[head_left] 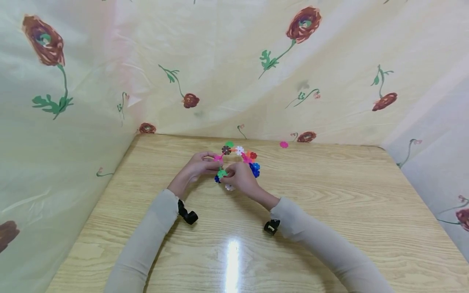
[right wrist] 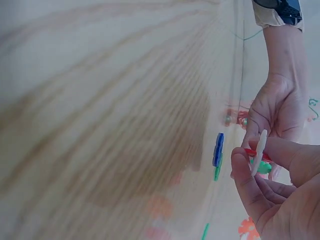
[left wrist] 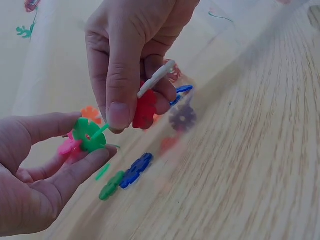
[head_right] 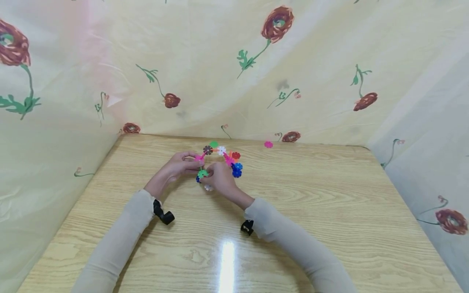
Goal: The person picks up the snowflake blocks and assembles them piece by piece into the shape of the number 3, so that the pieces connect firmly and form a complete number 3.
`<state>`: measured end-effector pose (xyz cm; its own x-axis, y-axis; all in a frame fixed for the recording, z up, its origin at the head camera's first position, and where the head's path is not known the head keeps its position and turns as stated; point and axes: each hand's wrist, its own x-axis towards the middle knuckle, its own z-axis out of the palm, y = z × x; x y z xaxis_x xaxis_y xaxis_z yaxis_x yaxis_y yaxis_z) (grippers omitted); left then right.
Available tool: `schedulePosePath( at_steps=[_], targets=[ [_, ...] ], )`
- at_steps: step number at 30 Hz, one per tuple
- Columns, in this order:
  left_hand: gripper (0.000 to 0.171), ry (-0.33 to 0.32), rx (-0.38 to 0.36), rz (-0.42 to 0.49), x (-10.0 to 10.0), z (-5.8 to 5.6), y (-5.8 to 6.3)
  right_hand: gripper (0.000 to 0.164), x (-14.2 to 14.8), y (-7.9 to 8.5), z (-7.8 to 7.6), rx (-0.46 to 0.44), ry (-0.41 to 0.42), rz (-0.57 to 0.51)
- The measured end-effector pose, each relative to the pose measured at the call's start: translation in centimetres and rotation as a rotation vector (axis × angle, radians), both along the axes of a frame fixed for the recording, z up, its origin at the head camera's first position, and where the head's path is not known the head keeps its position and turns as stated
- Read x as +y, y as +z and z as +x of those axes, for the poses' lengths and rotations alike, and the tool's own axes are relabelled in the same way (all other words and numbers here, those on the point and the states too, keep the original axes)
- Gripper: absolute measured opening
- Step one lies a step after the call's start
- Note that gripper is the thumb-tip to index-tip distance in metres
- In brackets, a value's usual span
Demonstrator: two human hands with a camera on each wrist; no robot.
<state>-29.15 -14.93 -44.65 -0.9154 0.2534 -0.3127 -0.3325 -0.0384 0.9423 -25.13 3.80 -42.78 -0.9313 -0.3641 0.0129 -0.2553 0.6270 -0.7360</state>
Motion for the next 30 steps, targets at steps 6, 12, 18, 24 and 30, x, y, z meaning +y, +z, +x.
schedulePosePath(
  at_steps=[6, 12, 18, 24, 30],
  targets=[
    [0.022, -0.029, -0.004, -0.009, -0.01, 0.03, -0.13, 0.008, 0.17, 0.17, 0.04, -0.001, 0.026, 0.020],
    [0.021, -0.051, -0.026, -0.002, -0.24, -0.03, -0.25, 0.010, 0.17, 0.11, -0.12, -0.006, 0.031, 0.075],
    [0.024, -0.076, 0.017, -0.004, -0.41, -0.17, -0.34, 0.010, 0.19, 0.13, -0.43, 0.017, 0.042, 0.069],
    [0.025, -0.056, 0.012, 0.002, -0.35, -0.27, -0.23, 0.010, 0.21, 0.41, -0.44, 0.012, 0.058, 0.061],
    [0.034, 0.004, 0.016, -0.016, -0.70, -0.39, -0.13, 0.011, 0.20, 0.44, -0.06, -0.007, 0.082, 0.048]
  ],
)
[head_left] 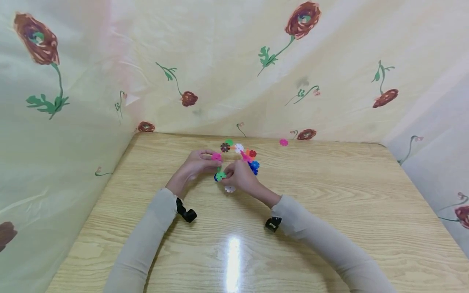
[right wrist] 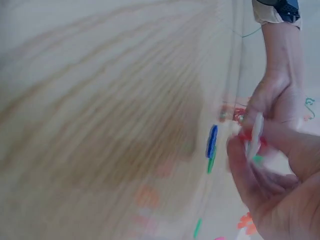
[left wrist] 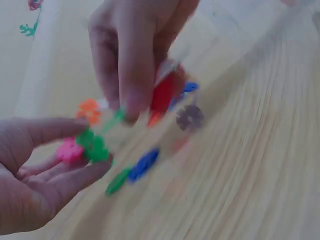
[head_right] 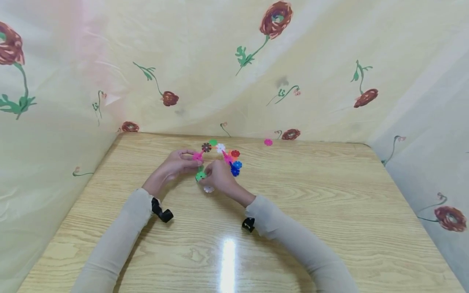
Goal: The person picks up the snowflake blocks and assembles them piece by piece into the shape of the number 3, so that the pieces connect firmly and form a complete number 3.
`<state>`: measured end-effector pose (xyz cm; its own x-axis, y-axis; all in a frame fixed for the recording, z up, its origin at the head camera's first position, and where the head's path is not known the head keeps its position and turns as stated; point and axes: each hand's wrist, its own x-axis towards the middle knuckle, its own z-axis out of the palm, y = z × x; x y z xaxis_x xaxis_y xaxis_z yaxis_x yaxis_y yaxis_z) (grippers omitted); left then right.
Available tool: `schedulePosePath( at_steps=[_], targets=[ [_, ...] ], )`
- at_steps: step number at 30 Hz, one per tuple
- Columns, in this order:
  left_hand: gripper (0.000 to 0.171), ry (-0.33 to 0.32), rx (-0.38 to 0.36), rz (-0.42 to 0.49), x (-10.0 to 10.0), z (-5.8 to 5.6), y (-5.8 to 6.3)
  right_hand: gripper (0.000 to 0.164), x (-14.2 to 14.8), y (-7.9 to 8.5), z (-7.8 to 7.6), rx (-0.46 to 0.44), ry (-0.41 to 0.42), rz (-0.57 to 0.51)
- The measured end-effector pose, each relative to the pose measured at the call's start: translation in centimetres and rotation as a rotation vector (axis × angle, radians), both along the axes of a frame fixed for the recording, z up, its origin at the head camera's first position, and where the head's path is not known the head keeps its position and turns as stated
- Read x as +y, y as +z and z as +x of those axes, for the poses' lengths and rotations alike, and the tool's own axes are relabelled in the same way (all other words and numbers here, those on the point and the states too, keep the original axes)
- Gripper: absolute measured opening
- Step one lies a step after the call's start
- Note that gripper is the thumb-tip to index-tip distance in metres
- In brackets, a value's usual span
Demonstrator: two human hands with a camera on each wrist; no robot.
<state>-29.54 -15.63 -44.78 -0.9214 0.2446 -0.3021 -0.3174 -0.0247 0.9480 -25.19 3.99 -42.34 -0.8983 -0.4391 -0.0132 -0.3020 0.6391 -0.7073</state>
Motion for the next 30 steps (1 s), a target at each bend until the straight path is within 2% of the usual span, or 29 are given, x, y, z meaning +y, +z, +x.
schedulePosePath(
  at_steps=[3, 4, 5, 9, 15, 25, 30],
  targets=[
    [0.037, 0.051, 0.003, 0.022, -0.4, 0.1, 0.3, 0.014, 0.0, 0.0, 0.2, -0.018, 0.025, -0.013],
    [0.037, 0.048, 0.012, 0.023, -0.5, 0.1, 0.5, 0.015, 0.0, 0.0, 0.2, -0.014, 0.019, -0.017],
    [0.037, 0.034, 0.010, 0.049, -0.5, 0.1, 0.6, 0.016, 0.1, 0.0, 0.1, 0.001, 0.009, -0.014],
    [0.035, -0.041, 0.027, 0.023, -0.3, 0.3, 0.8, 0.016, 0.4, 0.1, -0.1, 0.014, -0.041, -0.036],
    [0.033, -0.086, 0.019, 0.000, -0.3, 0.4, 0.7, 0.020, 0.7, 0.3, -0.2, 0.023, -0.023, -0.018],
    [0.035, -0.117, 0.029, -0.009, 0.2, 0.8, 0.9, 0.011, 0.7, 1.0, 0.0, -0.015, 0.011, -0.011],
    [0.035, -0.102, 0.023, -0.018, 0.5, 0.9, 0.8, 0.012, 0.7, 1.1, 0.2, -0.029, 0.013, -0.024]
  ],
)
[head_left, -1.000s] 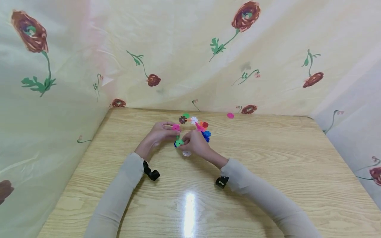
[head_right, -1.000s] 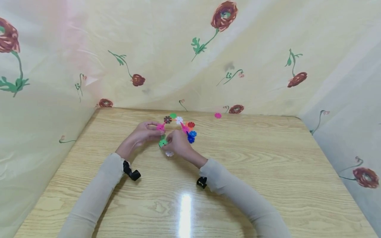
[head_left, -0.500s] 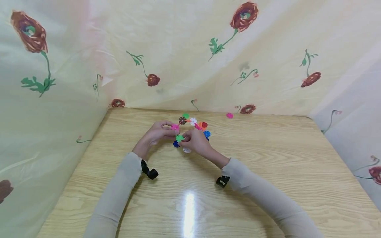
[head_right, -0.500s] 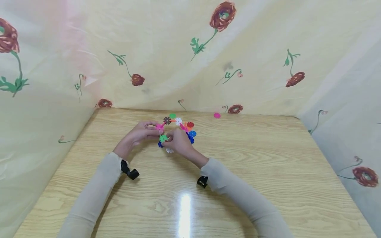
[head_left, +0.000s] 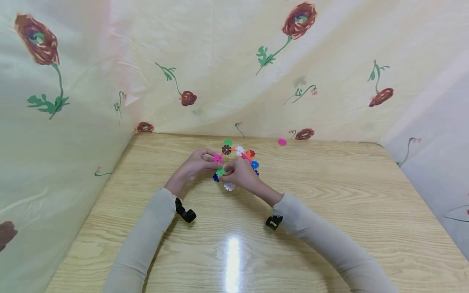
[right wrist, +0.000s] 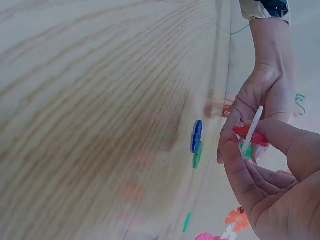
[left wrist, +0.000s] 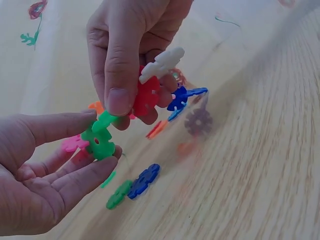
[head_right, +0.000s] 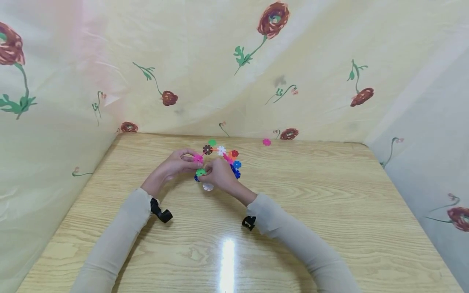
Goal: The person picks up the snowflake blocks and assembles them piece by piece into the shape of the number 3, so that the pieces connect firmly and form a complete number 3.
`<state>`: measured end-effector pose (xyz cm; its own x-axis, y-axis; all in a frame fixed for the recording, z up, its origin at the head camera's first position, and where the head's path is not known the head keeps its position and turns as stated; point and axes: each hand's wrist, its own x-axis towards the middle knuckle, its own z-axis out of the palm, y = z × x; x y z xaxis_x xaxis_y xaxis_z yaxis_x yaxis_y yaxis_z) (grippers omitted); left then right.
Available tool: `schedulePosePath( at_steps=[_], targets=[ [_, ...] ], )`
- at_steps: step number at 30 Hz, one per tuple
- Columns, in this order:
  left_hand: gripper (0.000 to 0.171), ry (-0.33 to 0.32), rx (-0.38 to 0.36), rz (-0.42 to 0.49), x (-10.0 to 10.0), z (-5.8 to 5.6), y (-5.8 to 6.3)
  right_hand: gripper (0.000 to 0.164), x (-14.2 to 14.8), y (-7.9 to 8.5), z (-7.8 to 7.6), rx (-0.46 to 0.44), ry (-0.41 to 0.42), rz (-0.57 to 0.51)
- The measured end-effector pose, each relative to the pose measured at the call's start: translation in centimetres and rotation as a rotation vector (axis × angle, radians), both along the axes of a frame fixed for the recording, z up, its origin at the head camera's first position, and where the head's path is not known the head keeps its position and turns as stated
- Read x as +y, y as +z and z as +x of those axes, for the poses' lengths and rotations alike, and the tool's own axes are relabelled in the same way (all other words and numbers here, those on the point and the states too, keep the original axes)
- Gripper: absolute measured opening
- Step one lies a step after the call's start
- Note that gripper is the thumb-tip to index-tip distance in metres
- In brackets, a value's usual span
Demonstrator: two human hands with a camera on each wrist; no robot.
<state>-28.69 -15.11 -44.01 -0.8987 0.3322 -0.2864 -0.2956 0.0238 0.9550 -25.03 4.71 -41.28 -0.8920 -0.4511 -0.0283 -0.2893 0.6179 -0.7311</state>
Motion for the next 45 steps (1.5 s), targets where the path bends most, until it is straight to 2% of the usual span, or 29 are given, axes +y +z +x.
schedulePosePath(
  at_steps=[7, 11, 17, 19, 25, 30, 33, 45],
  targets=[
    [0.033, 0.013, -0.015, -0.002, 0.2, -0.3, -0.3, 0.009, 0.1, -0.2, -0.1, -0.024, -0.007, -0.005],
    [0.033, 0.017, -0.005, -0.005, 0.0, -0.4, 0.0, 0.011, 0.0, -0.1, -0.2, 0.000, -0.012, 0.012],
    [0.032, 0.101, -0.031, 0.017, -0.8, -0.9, 0.4, 0.014, -0.2, 0.5, -0.5, -0.011, -0.014, 0.024],
    [0.030, 0.104, -0.034, 0.037, -1.1, -1.0, 0.6, 0.019, 0.0, 0.4, -0.8, -0.031, -0.004, 0.024],
    [0.021, 0.029, -0.057, 0.084, -1.3, -1.3, 0.9, 0.026, 1.2, -0.1, -2.2, -0.085, 0.087, -0.031],
    [0.020, -0.061, -0.079, 0.080, -0.9, -1.6, 0.8, 0.027, 1.7, 0.0, -2.9, -0.110, 0.153, -0.021],
    [0.021, -0.099, -0.068, 0.076, -0.7, -1.5, 0.6, 0.027, 1.8, -0.2, -3.0, -0.103, 0.174, -0.014],
    [0.033, -0.095, -0.089, 0.039, -0.3, -1.2, 0.0, 0.035, 1.5, -0.4, -2.2, -0.053, 0.170, 0.030]
  ],
)
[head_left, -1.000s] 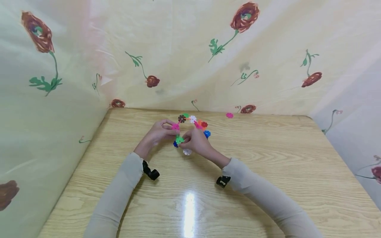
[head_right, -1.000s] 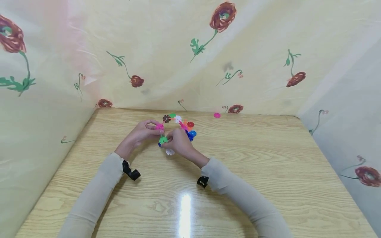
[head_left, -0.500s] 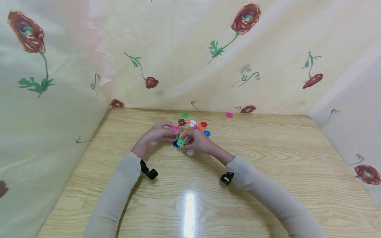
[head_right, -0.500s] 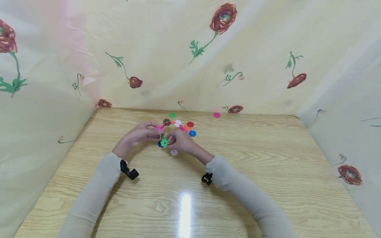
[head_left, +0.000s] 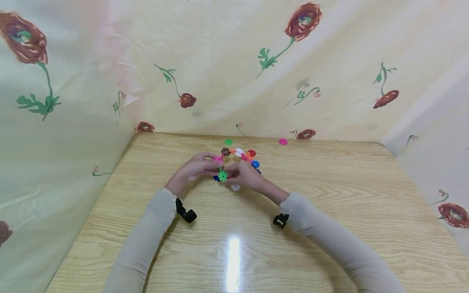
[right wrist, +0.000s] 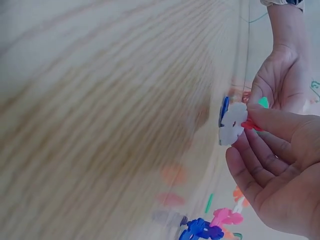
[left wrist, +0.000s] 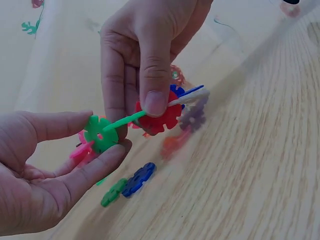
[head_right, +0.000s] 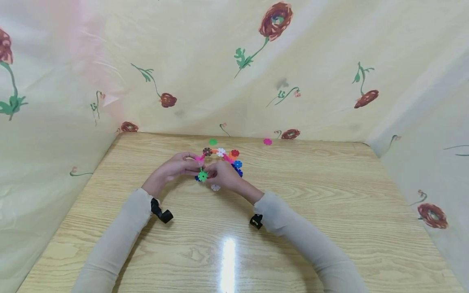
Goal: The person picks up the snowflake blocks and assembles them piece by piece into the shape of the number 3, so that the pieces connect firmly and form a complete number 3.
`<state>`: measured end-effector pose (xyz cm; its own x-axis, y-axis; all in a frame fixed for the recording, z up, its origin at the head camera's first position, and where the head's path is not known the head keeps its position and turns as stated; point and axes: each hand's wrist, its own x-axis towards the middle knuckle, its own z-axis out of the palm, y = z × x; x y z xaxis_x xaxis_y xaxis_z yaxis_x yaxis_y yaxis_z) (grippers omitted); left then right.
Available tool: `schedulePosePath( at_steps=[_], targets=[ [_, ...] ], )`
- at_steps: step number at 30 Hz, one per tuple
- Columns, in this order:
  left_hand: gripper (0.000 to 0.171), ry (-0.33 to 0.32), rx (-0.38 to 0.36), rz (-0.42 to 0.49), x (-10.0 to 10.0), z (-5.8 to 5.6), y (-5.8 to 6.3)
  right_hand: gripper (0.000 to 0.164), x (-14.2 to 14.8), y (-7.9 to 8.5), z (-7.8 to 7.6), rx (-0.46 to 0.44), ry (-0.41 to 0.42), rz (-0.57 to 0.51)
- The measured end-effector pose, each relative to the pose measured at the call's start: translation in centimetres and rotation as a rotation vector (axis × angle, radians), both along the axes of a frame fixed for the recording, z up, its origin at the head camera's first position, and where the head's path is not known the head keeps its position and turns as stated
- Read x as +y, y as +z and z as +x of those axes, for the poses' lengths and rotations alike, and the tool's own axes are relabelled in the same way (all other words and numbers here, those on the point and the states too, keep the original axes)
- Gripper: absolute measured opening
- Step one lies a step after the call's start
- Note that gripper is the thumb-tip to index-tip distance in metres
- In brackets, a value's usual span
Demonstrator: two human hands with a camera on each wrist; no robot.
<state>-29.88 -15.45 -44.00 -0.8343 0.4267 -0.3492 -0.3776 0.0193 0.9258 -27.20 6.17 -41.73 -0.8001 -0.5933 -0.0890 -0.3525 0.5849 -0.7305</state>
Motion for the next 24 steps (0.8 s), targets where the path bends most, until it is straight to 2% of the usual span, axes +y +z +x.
schedulePosePath(
  at_steps=[9, 20, 24],
  targets=[
    [0.041, -0.044, 0.035, -0.035, -0.03, 0.29, 0.11, 0.033, -0.02, 0.02, 0.39, 0.040, 0.030, -0.007],
    [0.035, -0.051, 0.050, -0.034, -0.22, 0.87, -0.02, 0.031, 0.04, 0.29, 0.70, 0.054, 0.054, -0.049],
    [0.044, -0.080, 0.049, -0.038, -0.48, 0.99, -0.14, 0.029, -0.08, 0.07, 0.87, 0.054, 0.045, -0.019]
  ],
)
